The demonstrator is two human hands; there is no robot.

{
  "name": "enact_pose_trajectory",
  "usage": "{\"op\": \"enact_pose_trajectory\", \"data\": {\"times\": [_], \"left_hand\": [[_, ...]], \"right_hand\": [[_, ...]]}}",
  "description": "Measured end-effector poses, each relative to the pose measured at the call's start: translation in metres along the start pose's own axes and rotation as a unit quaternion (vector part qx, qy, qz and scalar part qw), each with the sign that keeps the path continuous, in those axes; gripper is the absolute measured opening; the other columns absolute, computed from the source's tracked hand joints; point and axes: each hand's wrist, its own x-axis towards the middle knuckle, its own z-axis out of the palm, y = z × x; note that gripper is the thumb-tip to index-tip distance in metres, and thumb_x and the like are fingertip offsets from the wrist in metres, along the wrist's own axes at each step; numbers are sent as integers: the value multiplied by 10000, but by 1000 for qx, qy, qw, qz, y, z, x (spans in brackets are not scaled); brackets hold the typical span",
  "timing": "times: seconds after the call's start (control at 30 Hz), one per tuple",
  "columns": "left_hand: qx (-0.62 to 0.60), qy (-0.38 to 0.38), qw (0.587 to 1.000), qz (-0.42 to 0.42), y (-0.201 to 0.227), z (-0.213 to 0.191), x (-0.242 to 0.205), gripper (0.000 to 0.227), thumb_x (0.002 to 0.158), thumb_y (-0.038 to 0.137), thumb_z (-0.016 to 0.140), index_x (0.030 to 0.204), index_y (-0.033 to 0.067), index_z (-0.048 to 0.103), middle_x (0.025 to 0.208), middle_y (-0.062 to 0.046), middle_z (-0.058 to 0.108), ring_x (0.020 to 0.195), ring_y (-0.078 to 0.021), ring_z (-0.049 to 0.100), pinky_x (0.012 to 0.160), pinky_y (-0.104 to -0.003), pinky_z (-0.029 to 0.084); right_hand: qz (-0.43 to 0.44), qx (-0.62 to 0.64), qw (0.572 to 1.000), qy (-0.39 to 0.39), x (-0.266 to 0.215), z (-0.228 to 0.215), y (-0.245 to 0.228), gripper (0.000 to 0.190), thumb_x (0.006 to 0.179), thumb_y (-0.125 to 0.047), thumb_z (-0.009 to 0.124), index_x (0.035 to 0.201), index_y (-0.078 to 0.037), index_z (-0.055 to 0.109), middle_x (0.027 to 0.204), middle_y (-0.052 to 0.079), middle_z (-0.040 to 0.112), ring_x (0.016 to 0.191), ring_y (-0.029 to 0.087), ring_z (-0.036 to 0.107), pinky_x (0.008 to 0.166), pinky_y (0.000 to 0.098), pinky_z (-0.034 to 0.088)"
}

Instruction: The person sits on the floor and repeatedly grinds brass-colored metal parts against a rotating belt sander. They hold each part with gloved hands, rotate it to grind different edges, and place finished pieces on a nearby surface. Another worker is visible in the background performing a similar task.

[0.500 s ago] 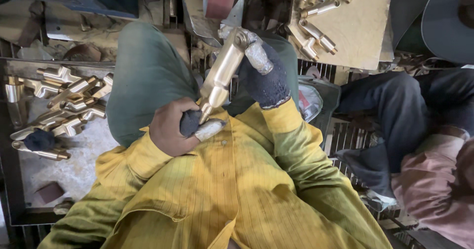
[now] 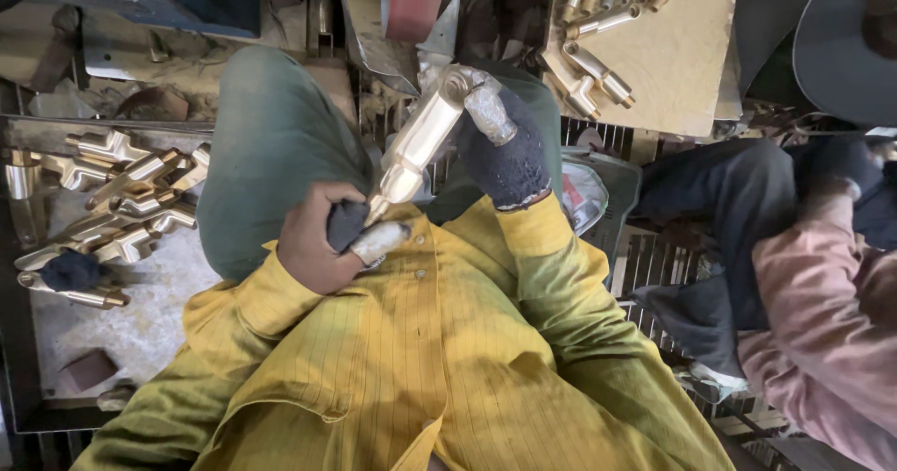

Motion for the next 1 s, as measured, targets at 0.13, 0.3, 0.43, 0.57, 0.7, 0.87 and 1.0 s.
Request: {"op": "enact_pose_trajectory", "data": {"times": [0.13,0.3,0.43,0.57,0.7,0.87,1.0], "left_hand": [[-30,18,999,-27,-8,-3,-2,536,824,242,888,1184,30,552,996,-117,668,853,-197,667,788,-327,545],[-138,-10,988,-76,-26,-16,0,475,870,103,816,1254,19,551,1137,-104,647,1028,-154,635,933,-286,517],[-241,-24,965,-102,-34,-23,6,381,925,43,729,1266,20,561,1163,-99,672,1043,-156,671,940,-294,553],[-325,-12,928,-185,-37,-17,19,385,879,17,726,1232,11,573,1106,-125,678,938,-188,692,805,-330,581],[-364,-10,915,-172,-45,-4,29,339,949,19,722,1261,-4,591,1109,-133,670,932,-184,682,819,-313,572],[-325,-59,933,-139,-49,-2,29,356,909,2,754,1219,2,579,1159,-107,673,1000,-162,672,877,-306,575],[-326,-67,937,-104,-50,-1,32,380,891,0,774,1219,8,582,1209,-61,651,1091,-141,643,954,-289,544]], "right_hand": [[-14,-54,998,-18,-5,-3,-14,404,1078,-271,623,1307,58,666,1200,119,725,1102,201,666,986,311,534],[50,-56,994,-78,-19,-4,-48,385,972,-171,687,1284,52,647,1143,133,704,955,225,690,877,342,561],[79,-140,979,-125,-37,-13,-63,348,996,-171,634,1281,28,650,1144,111,685,878,197,705,799,315,587],[70,-77,974,-203,-50,-23,-55,329,1047,-126,613,1351,0,638,1174,117,721,1023,199,709,924,309,561],[3,-196,964,-179,-63,-37,-44,411,959,-24,741,1353,-3,629,1280,95,695,1159,194,692,1029,334,563],[-15,-254,958,-133,-70,-49,-43,546,902,-20,814,1398,0,586,1391,104,636,1275,192,638,1099,345,538],[13,-183,973,-140,-66,-48,-46,580,911,-51,795,1425,1,532,1399,98,619,1286,183,618,1101,339,534]]}}
